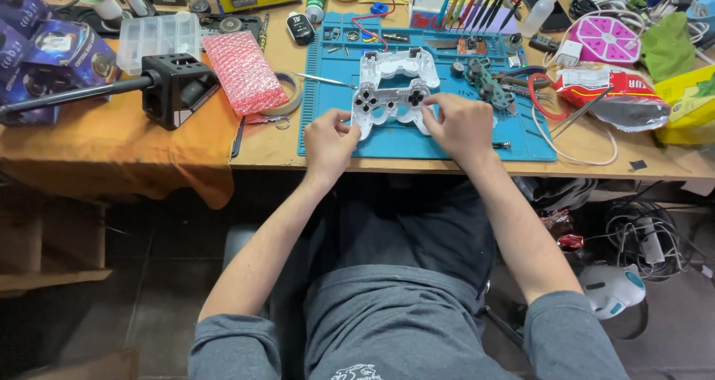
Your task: Assembling the internal circuit board into a game controller shell and cleaning the exterior with a small tool.
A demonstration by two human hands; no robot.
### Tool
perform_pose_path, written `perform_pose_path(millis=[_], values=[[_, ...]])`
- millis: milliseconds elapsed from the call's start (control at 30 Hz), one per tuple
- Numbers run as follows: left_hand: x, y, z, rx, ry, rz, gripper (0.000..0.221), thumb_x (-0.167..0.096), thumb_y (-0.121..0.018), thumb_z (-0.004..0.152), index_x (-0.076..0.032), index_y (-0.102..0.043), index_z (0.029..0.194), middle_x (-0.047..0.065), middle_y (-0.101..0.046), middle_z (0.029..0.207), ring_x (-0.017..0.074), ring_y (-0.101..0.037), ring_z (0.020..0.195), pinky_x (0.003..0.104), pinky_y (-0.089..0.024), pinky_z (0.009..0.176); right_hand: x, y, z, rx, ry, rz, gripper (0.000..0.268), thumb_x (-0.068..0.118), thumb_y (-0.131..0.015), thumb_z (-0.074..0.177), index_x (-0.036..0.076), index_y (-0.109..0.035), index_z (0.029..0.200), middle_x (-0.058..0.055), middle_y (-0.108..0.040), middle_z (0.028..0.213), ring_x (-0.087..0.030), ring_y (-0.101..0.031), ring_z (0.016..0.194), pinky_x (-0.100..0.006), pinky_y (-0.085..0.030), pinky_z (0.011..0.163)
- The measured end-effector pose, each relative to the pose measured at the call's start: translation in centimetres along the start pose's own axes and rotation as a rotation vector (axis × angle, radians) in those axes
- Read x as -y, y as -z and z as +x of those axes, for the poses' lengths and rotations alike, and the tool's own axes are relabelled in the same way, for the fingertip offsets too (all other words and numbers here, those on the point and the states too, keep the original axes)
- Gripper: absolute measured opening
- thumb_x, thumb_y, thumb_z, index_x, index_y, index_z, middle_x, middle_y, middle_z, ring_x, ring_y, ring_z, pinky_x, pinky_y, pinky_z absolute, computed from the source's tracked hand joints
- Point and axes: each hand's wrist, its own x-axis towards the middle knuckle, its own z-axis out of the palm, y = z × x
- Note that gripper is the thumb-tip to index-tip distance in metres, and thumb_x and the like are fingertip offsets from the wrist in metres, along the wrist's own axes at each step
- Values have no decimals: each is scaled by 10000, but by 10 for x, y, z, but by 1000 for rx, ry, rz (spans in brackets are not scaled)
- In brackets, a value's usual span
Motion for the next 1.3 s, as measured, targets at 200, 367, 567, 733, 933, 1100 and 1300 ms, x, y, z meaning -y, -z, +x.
perform_pose_path(millis=[200,367,567,733,933,1100,1300], values=[[1,0,0,4,4,-2,300,-84,-809,868,21,-842,1147,187,-835,837,221,-829,654,309,-672,549,3,-21,13,-69,81,-172,57,370,-809,1035,315,-816,1024,92,-667,677,-132,-716,613,-292,-559,614],[2,0,1,4,6,0,302,-92,-813,867,20,-841,1146,190,-836,841,221,-829,658,315,-678,549,6,-18,17,-35,114,-173,54,321,-815,1024,272,-820,1001,70,-708,709,-141,-736,627,-284,-564,610],[-2,1,0,4,3,0,305,-74,-808,869,32,-839,1153,195,-834,836,222,-827,649,311,-680,553,6,-18,17,-19,164,-223,44,290,-806,1014,249,-807,997,58,-717,721,-136,-739,628,-274,-572,605],[-4,1,1,5,15,3,309,-70,-800,873,38,-839,1159,192,-837,838,212,-821,635,305,-675,555,9,-12,18,-39,191,-243,49,277,-813,991,234,-791,992,42,-712,725,-148,-746,638,-285,-579,598],[-3,2,0,10,17,2,314,-80,-795,867,21,-839,1161,182,-838,834,217,-824,637,325,-678,557,17,26,19,-37,126,-150,83,291,-809,1024,234,-812,963,60,-663,650,-144,-709,591,-281,-551,608],[-5,4,0,7,14,17,330,-81,-785,873,28,-832,1180,177,-840,842,206,-820,635,327,-670,568,-31,84,10,143,-139,9,170,366,-794,1087,229,-836,995,50,-668,658,-259,-728,672,-393,-562,679],[-7,5,-2,6,-5,31,311,-68,-770,880,20,-836,1170,157,-841,822,190,-810,613,312,-660,570,-88,102,-1,629,-361,-325,191,342,-791,982,220,-934,1009,-194,-850,914,-463,-835,929,-537,-661,786]])
